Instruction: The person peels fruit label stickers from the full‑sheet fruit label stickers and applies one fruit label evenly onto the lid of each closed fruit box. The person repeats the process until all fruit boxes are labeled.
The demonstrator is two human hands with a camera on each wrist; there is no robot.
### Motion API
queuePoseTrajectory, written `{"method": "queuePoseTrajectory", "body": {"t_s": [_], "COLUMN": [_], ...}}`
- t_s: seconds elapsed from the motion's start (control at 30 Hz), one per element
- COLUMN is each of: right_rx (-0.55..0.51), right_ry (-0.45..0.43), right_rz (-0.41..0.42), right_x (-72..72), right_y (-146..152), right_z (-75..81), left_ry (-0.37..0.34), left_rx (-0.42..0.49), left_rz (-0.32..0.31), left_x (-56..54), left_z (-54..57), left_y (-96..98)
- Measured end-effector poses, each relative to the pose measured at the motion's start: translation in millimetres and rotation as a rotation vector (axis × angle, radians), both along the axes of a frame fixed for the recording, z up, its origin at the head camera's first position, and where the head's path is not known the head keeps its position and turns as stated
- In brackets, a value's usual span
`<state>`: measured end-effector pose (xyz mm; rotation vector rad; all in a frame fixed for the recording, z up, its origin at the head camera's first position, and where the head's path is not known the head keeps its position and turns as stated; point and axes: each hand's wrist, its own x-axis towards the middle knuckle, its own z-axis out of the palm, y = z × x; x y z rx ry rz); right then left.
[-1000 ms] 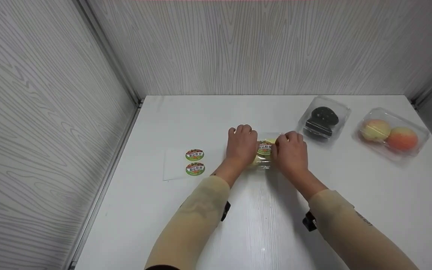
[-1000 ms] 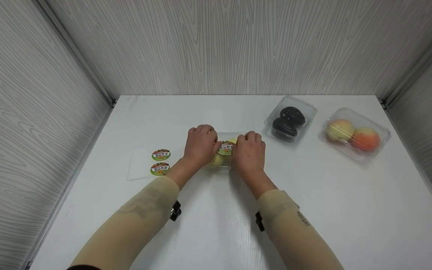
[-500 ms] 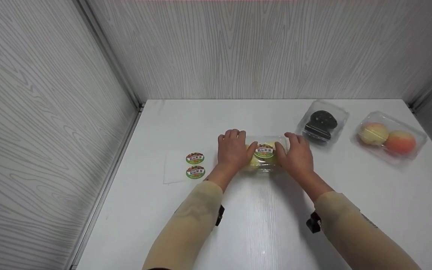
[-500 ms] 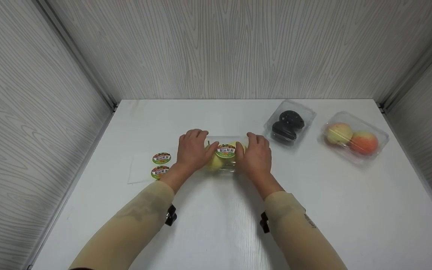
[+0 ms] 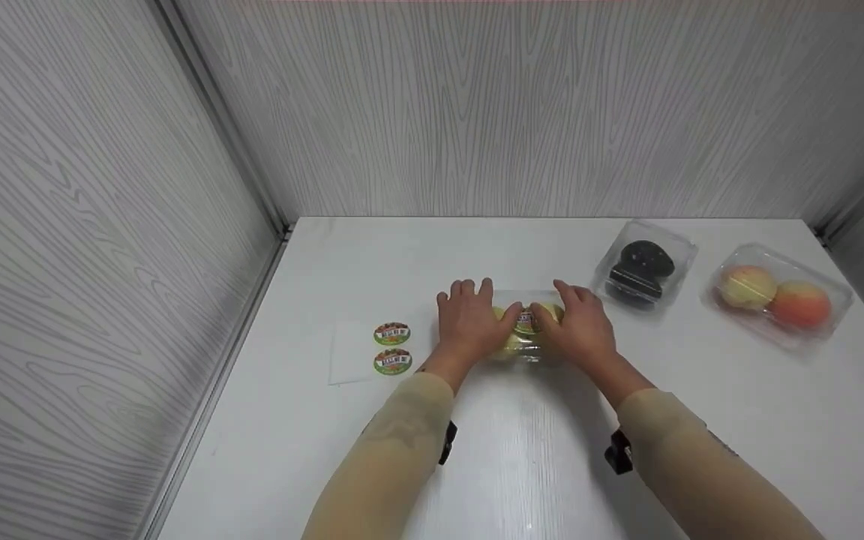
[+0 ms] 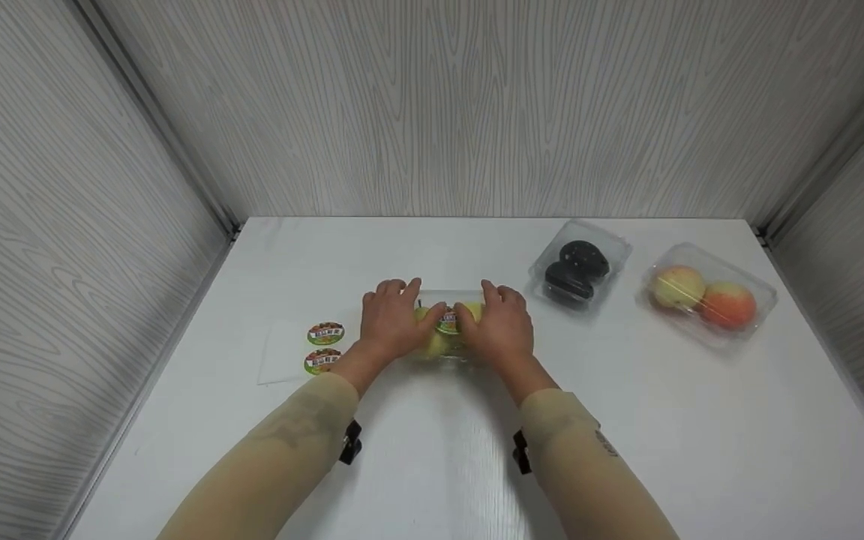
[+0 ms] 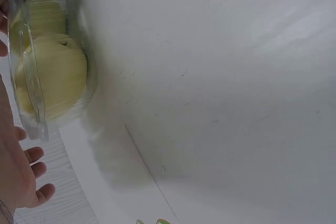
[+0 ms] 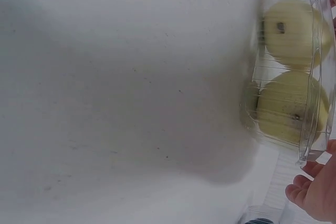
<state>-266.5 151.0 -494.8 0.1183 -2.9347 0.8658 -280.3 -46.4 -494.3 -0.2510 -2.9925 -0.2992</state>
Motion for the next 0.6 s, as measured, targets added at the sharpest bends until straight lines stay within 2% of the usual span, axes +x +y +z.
{"method": "queuePoseTrajectory", "body": {"t_s": [0.27,0.6], "right_rx": [0.011,0.007], "right_ry": [-0.015,0.010], "right_rz": [-0.010,-0.053], "right_x": [-0.3,-3.0], "right_y": [-1.2,-0.7], "right_z": [-3.6,-9.2], "left_ry": [0.011,0.031], "left_rx": [-0.005,0.018], "left_rz": [0.003,0.029], "left_x": [-0.5,-2.4], "left_z": [-8.6,-7.9], "left_y": [4.2,7.4]}}
